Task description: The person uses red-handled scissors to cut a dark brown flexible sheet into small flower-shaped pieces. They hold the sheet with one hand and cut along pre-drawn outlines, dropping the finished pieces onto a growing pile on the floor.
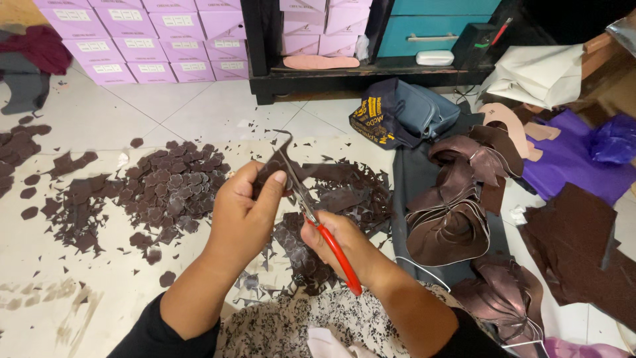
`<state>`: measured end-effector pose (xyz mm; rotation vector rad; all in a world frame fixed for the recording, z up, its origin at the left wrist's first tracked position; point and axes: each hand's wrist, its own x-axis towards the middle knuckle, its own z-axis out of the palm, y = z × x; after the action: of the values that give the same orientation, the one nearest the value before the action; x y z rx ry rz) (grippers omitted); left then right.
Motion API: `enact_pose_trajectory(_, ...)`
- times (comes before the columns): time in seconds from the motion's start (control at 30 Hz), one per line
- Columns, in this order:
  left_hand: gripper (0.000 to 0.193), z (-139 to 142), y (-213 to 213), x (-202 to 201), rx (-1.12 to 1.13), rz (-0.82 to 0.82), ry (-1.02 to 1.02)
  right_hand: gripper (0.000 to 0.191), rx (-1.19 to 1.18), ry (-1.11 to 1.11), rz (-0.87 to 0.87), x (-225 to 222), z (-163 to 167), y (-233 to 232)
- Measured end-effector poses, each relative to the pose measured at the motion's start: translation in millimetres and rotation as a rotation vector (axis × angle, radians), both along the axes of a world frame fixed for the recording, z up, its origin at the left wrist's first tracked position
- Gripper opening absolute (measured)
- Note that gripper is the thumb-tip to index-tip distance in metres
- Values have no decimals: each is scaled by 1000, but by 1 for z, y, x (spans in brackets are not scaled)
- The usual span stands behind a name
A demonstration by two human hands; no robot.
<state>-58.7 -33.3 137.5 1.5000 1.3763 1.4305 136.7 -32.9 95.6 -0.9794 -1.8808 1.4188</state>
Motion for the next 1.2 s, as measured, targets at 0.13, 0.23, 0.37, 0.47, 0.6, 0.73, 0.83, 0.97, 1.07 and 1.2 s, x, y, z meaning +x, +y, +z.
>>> enact_pose_trajectory(0.13, 23, -1, -1, 2, 1, -33, 9, 47, -50, 10, 7, 2, 3, 0)
enact_pose_trajectory(0.23, 22, -1, 0, 3, 15, -38, -32, 48, -101, 43, 6, 0, 4, 0)
enact_pose_trajectory(0.37, 23, -1, 1, 4, 6, -44, -74, 51, -184, 93, 9, 0, 5, 0)
enact_pose_trajectory(0.47, 21, -3, 0, 4, 5, -76, -139, 52, -189, 81, 10, 0, 4, 0)
enact_pose_trajectory(0.6, 19, -5, 1, 3, 11, -123, -246, 53, -177, 80, 8, 0, 3, 0)
enact_pose_trajectory(0.73, 19, -2, 0, 3, 3, -121, -260, 53, -203, 100, 19, -1, 4, -1)
enact_pose_trajectory(0.83, 18, 2, -1, 2, -24, -50, -184, 53, -204, 112, 29, -1, 4, 0)
enact_pose_trajectory(0.97, 15, 3, -6, 3, -7, 41, -111, 54, -169, 58, 18, 1, 3, 0)
enact_pose_trajectory(1.07, 13, 2, -4, 1, -11, 25, -85, 53, -167, 44, 10, 0, 4, 1)
enact_pose_trajectory(1.2, 13, -4, 3, 2, -81, -77, -223, 52, -166, 83, 28, -2, 5, 2)
